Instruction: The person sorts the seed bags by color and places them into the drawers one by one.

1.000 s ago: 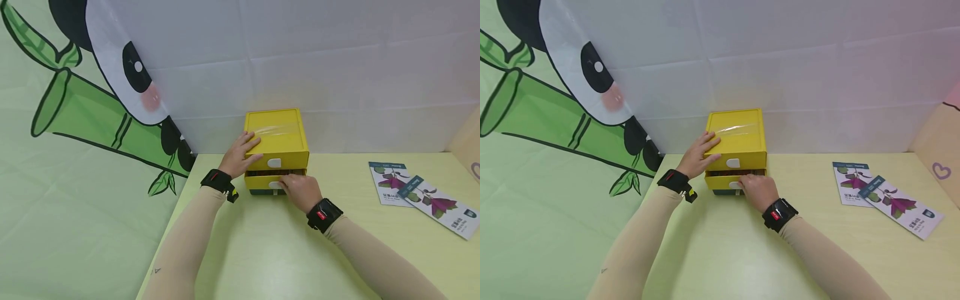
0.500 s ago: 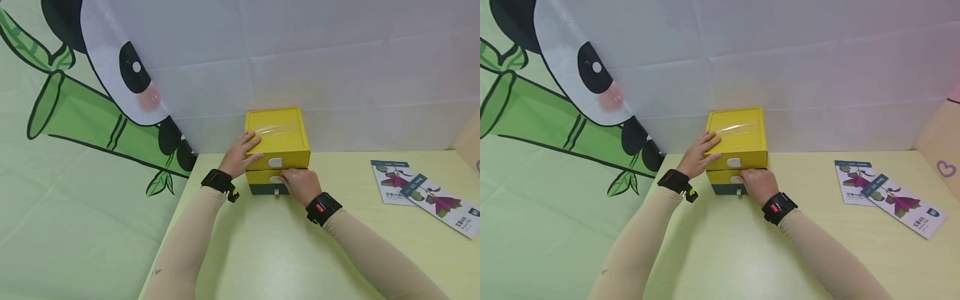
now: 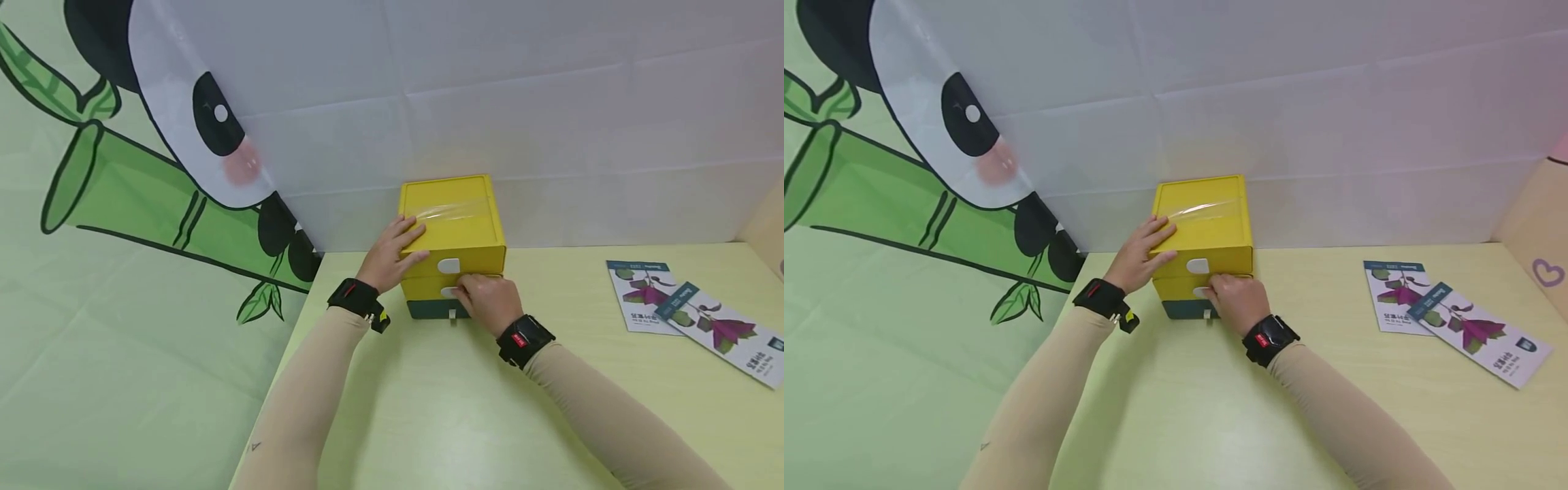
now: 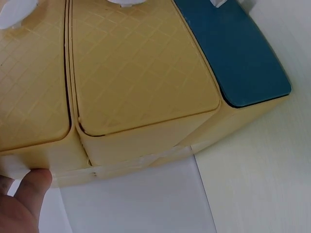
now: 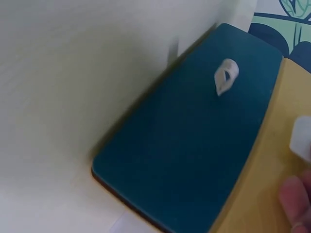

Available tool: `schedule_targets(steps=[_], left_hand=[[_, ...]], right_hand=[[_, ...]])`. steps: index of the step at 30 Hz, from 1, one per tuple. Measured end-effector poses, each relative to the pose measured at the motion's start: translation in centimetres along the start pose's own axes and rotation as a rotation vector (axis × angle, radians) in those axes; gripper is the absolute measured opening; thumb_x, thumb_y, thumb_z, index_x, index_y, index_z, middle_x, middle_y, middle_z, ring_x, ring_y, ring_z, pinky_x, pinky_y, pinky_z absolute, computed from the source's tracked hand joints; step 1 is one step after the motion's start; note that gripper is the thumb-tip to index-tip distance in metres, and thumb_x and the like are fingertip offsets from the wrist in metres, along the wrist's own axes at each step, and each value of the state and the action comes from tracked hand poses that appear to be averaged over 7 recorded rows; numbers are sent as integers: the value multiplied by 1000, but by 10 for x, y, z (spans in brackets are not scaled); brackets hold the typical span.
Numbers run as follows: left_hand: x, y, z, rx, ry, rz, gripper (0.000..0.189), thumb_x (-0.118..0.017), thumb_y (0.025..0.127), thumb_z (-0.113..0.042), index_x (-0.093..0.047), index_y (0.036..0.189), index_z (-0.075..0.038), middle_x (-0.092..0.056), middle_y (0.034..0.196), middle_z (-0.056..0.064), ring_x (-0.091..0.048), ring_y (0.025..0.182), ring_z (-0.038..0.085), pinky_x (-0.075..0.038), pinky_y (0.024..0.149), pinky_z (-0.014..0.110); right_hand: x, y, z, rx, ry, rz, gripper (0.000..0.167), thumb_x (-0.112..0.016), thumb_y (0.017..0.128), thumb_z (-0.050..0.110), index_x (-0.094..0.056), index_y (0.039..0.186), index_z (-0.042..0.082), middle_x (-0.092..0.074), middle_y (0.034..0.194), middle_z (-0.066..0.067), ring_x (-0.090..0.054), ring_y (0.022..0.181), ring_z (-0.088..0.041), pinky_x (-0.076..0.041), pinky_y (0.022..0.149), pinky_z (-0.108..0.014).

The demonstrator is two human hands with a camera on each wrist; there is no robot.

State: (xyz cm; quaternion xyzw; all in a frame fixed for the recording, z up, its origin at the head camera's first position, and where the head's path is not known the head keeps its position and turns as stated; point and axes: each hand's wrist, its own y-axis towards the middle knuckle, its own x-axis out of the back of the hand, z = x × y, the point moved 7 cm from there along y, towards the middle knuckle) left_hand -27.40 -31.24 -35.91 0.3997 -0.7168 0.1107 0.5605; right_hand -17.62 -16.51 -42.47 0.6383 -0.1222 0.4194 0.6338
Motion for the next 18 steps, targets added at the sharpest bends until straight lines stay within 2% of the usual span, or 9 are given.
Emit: schedule_targets(steps=[6, 18], left_hand=[[-2, -4, 2, -7, 9, 8, 58, -58, 95, -41, -44, 146, -16, -32, 155, 4, -15, 146, 21, -19, 117, 39], [1, -12, 6, -27, 14, 5, 57, -59, 95, -41, -46, 145, -16, -33, 154, 4, -15, 146, 19, -19, 117, 38]], right_hand=[[-6, -6, 7, -50, -30, -52, 36, -81, 75, 39, -58, 72, 11, -47, 57, 3, -42, 42, -11, -32, 36, -26], [-9, -13, 18, -93, -49, -127, 34, -82, 75, 38, -61, 72, 11, -50, 54, 4, -43, 40, -11, -32, 34, -28]])
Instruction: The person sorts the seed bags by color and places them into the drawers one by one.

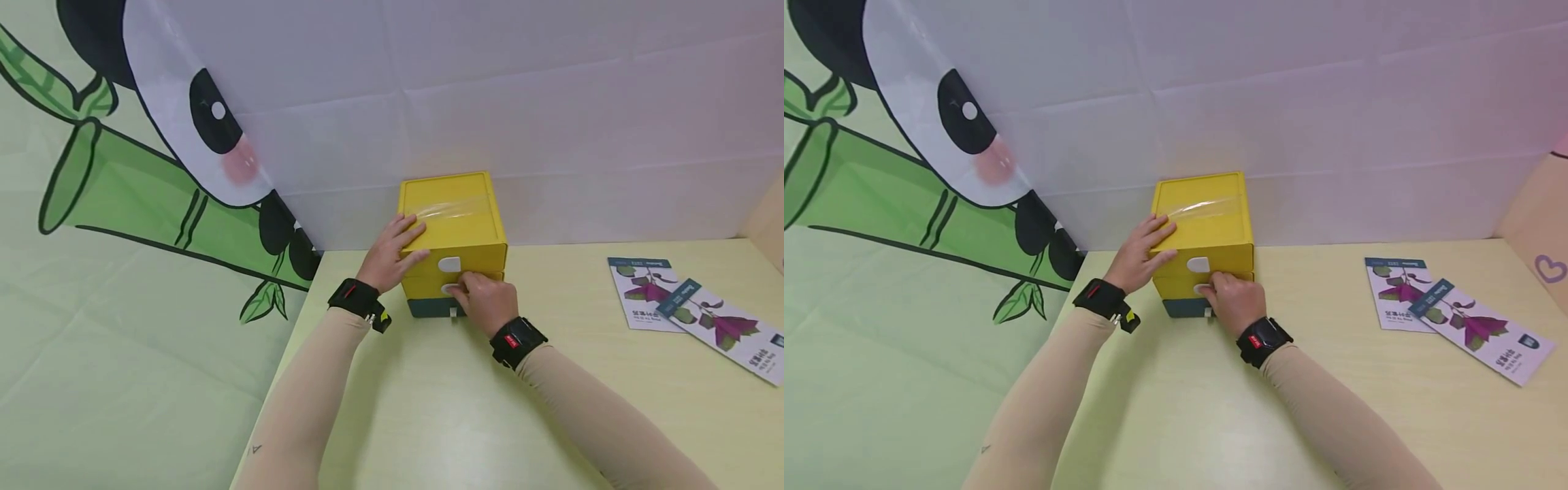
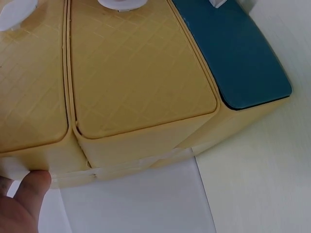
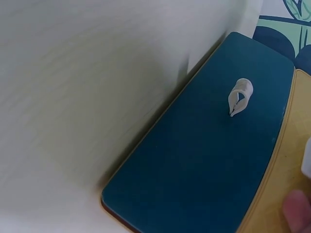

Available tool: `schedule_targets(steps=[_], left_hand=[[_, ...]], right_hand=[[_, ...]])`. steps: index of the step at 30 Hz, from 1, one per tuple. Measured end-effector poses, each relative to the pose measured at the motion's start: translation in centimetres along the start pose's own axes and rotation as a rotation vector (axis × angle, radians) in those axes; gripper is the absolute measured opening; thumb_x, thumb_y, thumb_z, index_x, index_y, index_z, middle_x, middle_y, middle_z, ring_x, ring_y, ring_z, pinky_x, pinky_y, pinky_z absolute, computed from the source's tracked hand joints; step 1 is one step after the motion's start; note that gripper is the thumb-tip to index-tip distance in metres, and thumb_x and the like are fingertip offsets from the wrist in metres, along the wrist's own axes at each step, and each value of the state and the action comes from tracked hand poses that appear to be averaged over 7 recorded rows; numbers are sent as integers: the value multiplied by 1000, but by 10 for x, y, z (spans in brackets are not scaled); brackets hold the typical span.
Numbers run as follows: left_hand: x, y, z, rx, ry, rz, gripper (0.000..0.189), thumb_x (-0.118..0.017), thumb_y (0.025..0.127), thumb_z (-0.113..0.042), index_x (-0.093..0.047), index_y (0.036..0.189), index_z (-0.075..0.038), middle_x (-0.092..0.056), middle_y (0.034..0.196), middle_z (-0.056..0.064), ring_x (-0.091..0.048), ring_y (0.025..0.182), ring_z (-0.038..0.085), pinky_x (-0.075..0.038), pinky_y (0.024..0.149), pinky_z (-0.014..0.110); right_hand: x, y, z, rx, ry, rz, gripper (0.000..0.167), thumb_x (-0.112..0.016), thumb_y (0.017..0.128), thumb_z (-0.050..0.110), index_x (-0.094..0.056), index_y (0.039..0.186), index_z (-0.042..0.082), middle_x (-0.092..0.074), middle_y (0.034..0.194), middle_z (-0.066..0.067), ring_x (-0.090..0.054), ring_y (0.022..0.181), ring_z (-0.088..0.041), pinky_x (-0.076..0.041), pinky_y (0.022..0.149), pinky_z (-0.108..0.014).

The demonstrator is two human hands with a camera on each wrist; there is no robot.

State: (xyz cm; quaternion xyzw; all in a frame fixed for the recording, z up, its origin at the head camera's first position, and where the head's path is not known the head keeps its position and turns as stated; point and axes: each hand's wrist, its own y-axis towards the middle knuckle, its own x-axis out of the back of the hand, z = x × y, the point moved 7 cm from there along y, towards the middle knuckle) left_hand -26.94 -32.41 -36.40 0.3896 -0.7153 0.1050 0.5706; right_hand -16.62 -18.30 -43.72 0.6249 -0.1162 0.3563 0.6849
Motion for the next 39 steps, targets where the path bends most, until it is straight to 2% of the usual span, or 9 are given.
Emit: schedule_targets(steps=[6, 10, 15, 19, 22, 26, 30, 33, 39], left_hand=[[0, -2, 1, -12, 1, -13, 57, -59, 95, -41, -47, 145, -17, -34, 154, 4, -15, 146, 18, -19, 117, 37], [1, -4, 0, -22, -15, -14, 57, -60, 95, -41, -47, 144, -15, -34, 154, 5, -15, 146, 20, -18, 117, 37], [2, -6, -1, -21, -32, -7, 58, -59, 95, -42, -46, 145, -15, -32, 154, 5, -14, 146, 19, -18, 117, 37], [3, -8, 0, -20, -49, -10, 59, -59, 94, -43, -46, 145, -15, -32, 155, 3, -13, 146, 17, -20, 117, 37], [4, -10, 2, -14, -68, -19, 60, -60, 93, -45, -47, 144, -16, -32, 154, 2, -13, 146, 15, -20, 116, 38], [5, -12, 4, -8, -80, -35, 59, -60, 93, -45, -48, 143, -17, -33, 154, 1, -13, 146, 14, -19, 117, 37], [5, -15, 5, -12, -86, -41, 58, -60, 94, -44, -49, 143, -16, -34, 154, 2, -14, 146, 15, -17, 117, 36], [5, -17, 6, -10, -93, -39, 57, -60, 94, -44, -49, 143, -16, -33, 154, 2, -13, 146, 14, -17, 117, 36], [6, -23, 6, -20, -111, -40, 57, -60, 94, -43, -49, 143, -15, -34, 154, 2, -13, 146, 15, -18, 117, 37]], right_hand=[[3, -2, 3, -2, -10, -24, 36, -82, 74, 40, -60, 72, 11, -50, 53, 4, -43, 39, -11, -32, 33, -27], [2, -6, 5, -30, -8, -7, 36, -81, 76, 40, -59, 75, 11, -51, 55, 3, -45, 41, -12, -34, 34, -28], [4, -16, 7, -95, 39, -9, 35, -81, 77, 37, -60, 82, 9, -53, 56, 2, -45, 40, -11, -32, 34, -26], [5, -29, 9, -179, 107, -8, 29, -79, 80, 30, -59, 81, 9, -56, 58, 2, -47, 39, -10, -31, 34, -25], [-3, -43, 8, -310, 206, 69, 25, -75, 84, 30, -60, 79, 11, -59, 61, 3, -50, 44, -11, -34, 38, -26], [-23, -68, 4, -563, 359, 222, 29, -67, 89, 41, -63, 80, 14, -57, 62, 5, -51, 52, -12, -38, 46, -28], [-44, -92, 6, -768, 542, 351, 34, -61, 92, 45, -65, 85, 12, -58, 58, 2, -57, 49, -15, -42, 53, -31], [-57, -106, 12, -901, 713, 442, 40, -59, 94, 45, -66, 90, 6, -60, 58, -3, -61, 47, -18, -46, 56, -28], [-74, -122, 27, -1166, 1046, 529, 52, -57, 95, 46, -66, 100, -5, -64, 72, -8, -64, 56, -18, -50, 50, -25]])
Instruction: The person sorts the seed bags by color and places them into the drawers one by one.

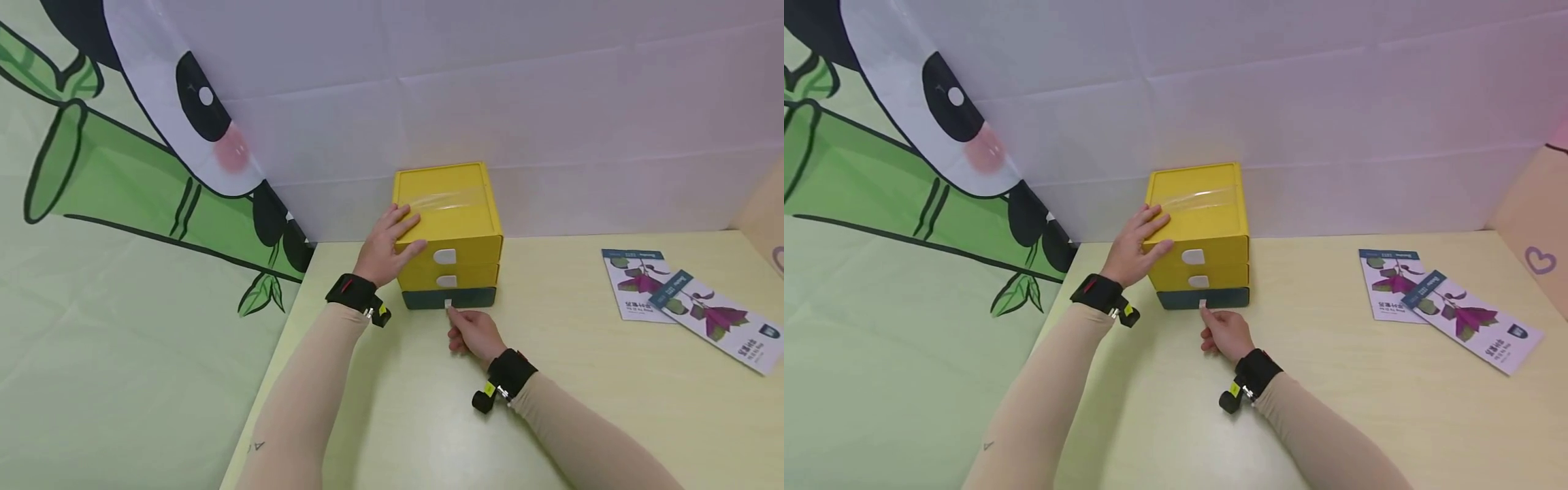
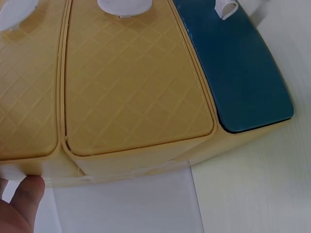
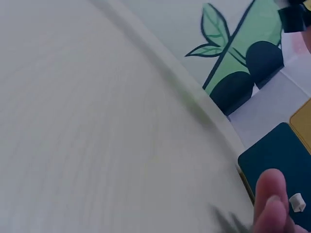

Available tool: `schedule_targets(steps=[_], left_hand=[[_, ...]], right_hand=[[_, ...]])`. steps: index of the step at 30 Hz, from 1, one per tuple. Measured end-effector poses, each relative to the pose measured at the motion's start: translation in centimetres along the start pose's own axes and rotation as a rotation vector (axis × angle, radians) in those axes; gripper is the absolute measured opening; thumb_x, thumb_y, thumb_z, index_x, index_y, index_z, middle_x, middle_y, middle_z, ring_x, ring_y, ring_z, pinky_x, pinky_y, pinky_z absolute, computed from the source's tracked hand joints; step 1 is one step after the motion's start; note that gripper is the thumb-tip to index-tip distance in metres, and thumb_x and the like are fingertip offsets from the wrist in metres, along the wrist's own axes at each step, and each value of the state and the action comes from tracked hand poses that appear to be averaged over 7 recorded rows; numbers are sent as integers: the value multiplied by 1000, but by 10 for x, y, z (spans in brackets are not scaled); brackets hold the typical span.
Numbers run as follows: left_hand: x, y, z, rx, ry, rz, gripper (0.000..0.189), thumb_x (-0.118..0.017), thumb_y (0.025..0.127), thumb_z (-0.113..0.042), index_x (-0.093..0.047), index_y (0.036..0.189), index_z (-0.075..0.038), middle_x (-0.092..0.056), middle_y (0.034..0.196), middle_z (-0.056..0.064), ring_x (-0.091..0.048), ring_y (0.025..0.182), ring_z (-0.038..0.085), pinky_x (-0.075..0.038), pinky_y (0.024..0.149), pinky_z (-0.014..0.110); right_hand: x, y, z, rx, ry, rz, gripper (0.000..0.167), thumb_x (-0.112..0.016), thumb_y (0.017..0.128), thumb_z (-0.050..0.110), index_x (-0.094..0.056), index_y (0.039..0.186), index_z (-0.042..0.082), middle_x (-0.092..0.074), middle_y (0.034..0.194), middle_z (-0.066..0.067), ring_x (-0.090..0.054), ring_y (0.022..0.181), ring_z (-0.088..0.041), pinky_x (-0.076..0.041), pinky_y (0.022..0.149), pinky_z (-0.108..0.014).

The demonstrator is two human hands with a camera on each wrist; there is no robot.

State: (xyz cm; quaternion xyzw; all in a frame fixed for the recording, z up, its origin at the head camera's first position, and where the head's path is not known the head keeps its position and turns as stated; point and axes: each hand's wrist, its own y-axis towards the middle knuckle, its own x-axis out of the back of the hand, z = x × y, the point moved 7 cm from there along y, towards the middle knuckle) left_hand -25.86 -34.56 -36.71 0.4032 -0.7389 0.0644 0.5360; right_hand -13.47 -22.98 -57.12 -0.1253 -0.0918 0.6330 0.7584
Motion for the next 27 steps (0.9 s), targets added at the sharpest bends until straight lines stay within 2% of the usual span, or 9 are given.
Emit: schedule_targets(steps=[3, 7, 19, 27], left_hand=[[1, 1, -2, -7, -8, -12, 57, -61, 94, -42, -50, 142, -14, -34, 153, 4, -14, 146, 17, -18, 117, 37], [-1, 4, -2, -15, -9, -18, 56, -61, 94, -41, -50, 142, -14, -34, 153, 4, -13, 146, 16, -16, 117, 36], [-7, 4, -1, -3, -8, -35, 57, -61, 94, -42, -50, 142, -14, -35, 153, 4, -14, 146, 17, -17, 117, 37], [-6, 9, -2, 1, -13, -64, 56, -62, 93, -40, -51, 141, -14, -36, 152, 4, -14, 146, 17, -20, 117, 37]], right_hand=[[-5, 6, 0, -48, 122, 61, 52, -56, 97, 42, -61, 111, -8, -63, 76, -8, -64, 59, -16, -53, 55, -24], [-5, 15, 2, -72, 187, 116, 50, -54, 99, 38, -56, 116, -9, -62, 79, -8, -64, 63, -16, -54, 60, -23], [-1, 31, 4, -58, 172, 196, 41, -49, 102, 27, -57, 112, -12, -61, 81, -9, -63, 68, -16, -56, 64, -24], [3, 35, 8, -25, 137, 161, 39, -48, 102, 27, -58, 109, -11, -61, 83, -11, -65, 69, -18, -57, 65, -27]])
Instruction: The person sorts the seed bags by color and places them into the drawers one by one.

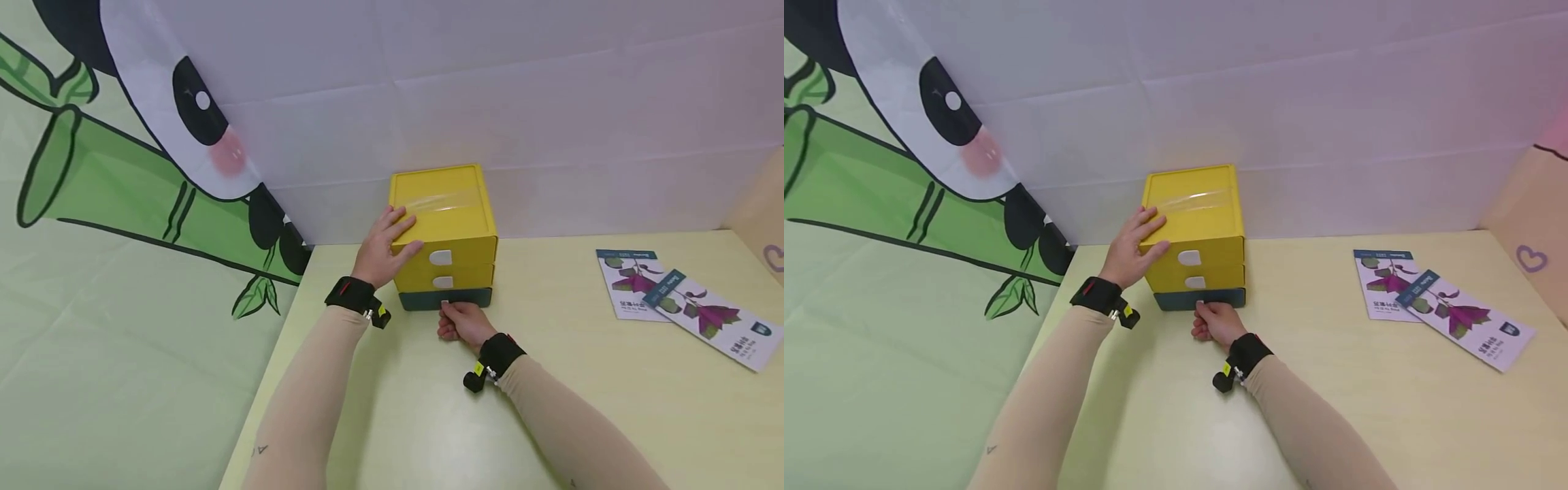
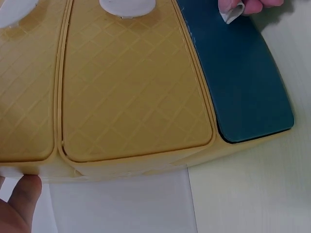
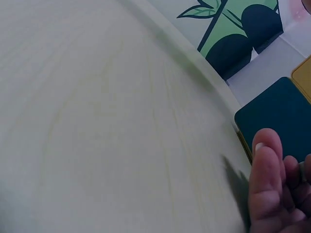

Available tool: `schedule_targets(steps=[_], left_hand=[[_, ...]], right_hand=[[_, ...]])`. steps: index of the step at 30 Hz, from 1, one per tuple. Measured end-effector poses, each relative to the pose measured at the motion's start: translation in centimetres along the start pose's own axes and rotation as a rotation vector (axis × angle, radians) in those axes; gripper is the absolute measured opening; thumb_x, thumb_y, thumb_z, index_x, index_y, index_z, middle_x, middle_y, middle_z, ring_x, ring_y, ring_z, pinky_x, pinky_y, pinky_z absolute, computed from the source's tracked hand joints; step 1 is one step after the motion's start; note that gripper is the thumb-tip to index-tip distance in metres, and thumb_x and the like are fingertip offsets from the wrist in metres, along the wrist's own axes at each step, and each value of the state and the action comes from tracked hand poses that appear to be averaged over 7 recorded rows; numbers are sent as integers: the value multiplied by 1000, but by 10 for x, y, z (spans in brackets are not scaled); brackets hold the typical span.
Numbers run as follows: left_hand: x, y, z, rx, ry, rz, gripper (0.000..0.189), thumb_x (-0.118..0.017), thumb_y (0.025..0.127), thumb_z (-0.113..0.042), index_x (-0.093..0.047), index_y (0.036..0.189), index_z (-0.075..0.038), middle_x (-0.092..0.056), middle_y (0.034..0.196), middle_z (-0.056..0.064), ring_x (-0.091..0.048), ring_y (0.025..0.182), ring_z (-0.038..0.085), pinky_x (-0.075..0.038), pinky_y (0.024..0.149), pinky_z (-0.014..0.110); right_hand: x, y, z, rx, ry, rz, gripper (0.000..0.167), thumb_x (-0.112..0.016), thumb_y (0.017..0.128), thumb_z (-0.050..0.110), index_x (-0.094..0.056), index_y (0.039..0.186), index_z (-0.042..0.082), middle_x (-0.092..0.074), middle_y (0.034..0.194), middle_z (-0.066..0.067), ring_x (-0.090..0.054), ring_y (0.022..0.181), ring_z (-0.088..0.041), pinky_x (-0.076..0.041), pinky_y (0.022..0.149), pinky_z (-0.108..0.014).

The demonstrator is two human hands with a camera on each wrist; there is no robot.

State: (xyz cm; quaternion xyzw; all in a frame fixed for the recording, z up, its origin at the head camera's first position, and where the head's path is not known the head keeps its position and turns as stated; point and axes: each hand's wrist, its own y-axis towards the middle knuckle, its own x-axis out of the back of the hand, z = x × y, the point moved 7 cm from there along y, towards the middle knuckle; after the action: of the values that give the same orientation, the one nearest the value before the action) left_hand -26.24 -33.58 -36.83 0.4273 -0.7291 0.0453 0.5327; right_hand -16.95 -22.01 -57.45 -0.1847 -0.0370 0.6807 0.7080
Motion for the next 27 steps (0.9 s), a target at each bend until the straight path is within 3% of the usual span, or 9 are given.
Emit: schedule_targets(steps=[13, 27], left_hand=[[1, -2, 1, 22, -37, -53, 54, -65, 91, -38, -54, 139, -14, -39, 150, 3, -15, 146, 15, -20, 116, 36], [3, -3, 3, 59, -64, -23, 54, -64, 93, -36, -52, 140, -14, -36, 152, 3, -14, 146, 18, -20, 117, 37]], right_hand=[[-2, -1, 1, 23, -27, -23, 36, -45, 104, 23, -56, 108, -11, -60, 85, -14, -66, 70, -20, -58, 66, -30], [-3, -3, 1, 68, -80, -62, 35, -43, 104, 20, -57, 104, -12, -62, 85, -16, -68, 70, -20, -58, 66, -32]])
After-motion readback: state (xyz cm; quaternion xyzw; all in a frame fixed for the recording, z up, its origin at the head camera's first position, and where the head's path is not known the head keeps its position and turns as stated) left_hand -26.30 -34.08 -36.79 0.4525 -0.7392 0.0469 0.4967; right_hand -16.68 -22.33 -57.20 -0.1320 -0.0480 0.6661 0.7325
